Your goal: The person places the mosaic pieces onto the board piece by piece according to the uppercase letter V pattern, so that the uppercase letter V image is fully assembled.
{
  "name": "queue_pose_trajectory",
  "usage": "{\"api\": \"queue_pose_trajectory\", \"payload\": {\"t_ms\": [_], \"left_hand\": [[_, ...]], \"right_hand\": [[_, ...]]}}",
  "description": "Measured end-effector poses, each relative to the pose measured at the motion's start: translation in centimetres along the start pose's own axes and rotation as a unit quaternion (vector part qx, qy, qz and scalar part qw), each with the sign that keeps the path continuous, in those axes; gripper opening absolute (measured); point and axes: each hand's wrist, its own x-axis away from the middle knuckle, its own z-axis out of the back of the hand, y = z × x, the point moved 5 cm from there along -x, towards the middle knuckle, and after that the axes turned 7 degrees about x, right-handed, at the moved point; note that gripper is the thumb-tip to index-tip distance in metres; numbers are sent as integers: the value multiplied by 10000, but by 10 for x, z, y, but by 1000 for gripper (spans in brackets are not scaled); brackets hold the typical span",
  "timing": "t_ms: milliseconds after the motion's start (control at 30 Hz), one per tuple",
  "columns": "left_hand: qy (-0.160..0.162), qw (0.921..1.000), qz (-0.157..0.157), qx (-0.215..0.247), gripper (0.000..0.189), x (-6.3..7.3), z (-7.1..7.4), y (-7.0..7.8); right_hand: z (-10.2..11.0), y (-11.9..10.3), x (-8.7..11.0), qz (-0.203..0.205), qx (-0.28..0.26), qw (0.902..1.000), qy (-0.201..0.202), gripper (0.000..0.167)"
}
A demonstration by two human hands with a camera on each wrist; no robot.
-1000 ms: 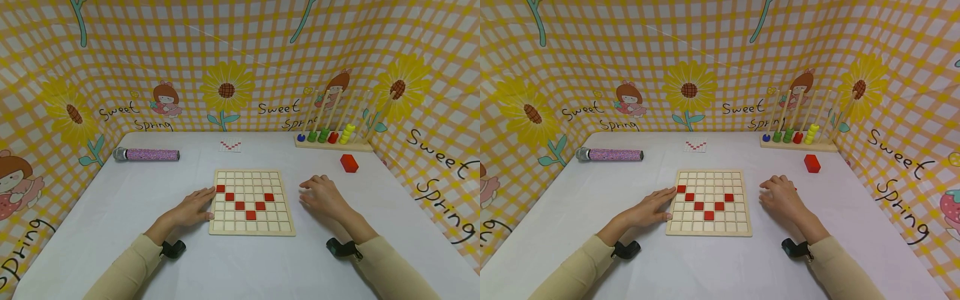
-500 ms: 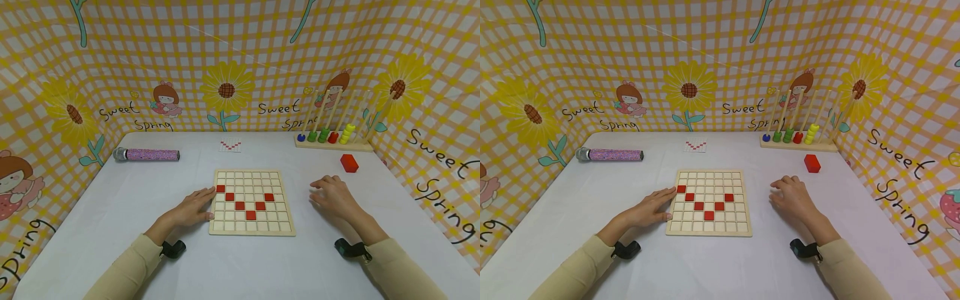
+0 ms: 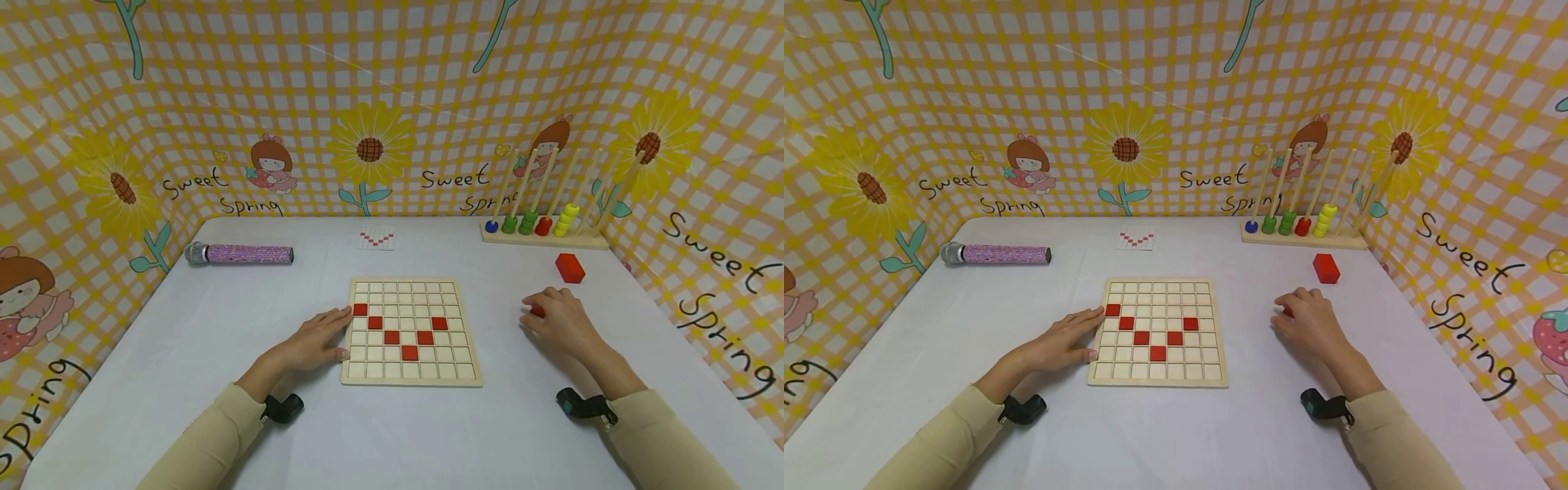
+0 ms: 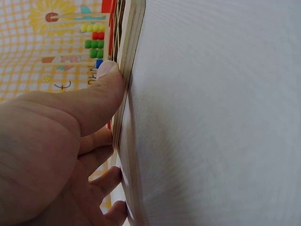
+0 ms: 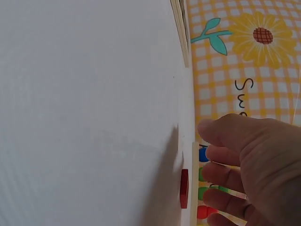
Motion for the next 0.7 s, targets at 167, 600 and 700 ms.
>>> {"api": "queue_pose_trajectory", "payload": {"t_ms": [167, 600, 700], "left_hand": [[-5, 10000, 6, -19, 73, 0, 0, 0], [7, 10000, -44, -67, 73, 0, 0, 0], [11, 10000, -53, -70, 73, 1, 0, 0]], "right_hand": [[1, 8, -1, -45, 93, 9999, 38, 35], [1, 25, 0, -350, 82, 9991, -219, 35], [0, 28, -1, -400, 71, 9988, -273, 35]]}}
